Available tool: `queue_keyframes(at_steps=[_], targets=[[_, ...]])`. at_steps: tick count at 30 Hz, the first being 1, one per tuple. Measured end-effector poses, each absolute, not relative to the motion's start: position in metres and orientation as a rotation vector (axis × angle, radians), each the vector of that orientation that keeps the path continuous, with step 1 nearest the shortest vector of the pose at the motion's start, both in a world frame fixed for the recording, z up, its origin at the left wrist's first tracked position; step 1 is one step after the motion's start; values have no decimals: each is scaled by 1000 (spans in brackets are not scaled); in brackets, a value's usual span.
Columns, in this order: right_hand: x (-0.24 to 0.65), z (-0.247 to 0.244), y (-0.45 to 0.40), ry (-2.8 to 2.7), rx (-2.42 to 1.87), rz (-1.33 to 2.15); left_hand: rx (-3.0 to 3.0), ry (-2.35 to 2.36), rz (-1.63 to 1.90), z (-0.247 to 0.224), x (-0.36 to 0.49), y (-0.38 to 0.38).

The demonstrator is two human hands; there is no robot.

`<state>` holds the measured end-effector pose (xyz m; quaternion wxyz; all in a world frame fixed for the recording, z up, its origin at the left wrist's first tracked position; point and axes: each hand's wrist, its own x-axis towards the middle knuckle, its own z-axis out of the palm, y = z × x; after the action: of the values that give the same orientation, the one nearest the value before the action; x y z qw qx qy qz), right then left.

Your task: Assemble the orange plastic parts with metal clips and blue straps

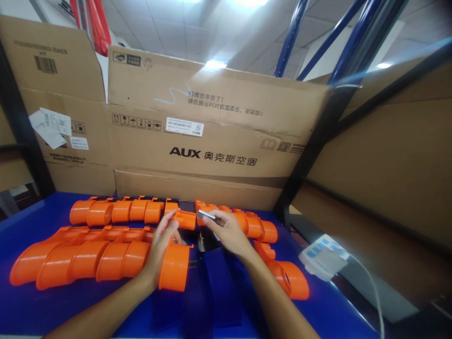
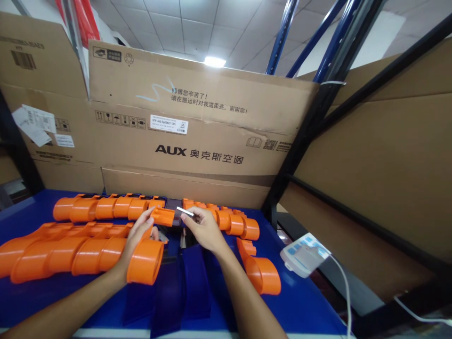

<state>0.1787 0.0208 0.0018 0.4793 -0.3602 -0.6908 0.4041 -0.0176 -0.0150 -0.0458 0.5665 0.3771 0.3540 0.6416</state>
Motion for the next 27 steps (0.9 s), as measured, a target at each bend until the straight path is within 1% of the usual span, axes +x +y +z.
queue_keyframes(at_steps=[16,22,27], targets=[[192,14,12,-1812,-930,1014,919,858,1462,-50,-22,-8],[184,-1,20,-1800,-882,1053,1035,913,1422,-52,-23,-6],[176,-11,23,-1671,-898,1045,967,905,1472,-47,-21,-11]])
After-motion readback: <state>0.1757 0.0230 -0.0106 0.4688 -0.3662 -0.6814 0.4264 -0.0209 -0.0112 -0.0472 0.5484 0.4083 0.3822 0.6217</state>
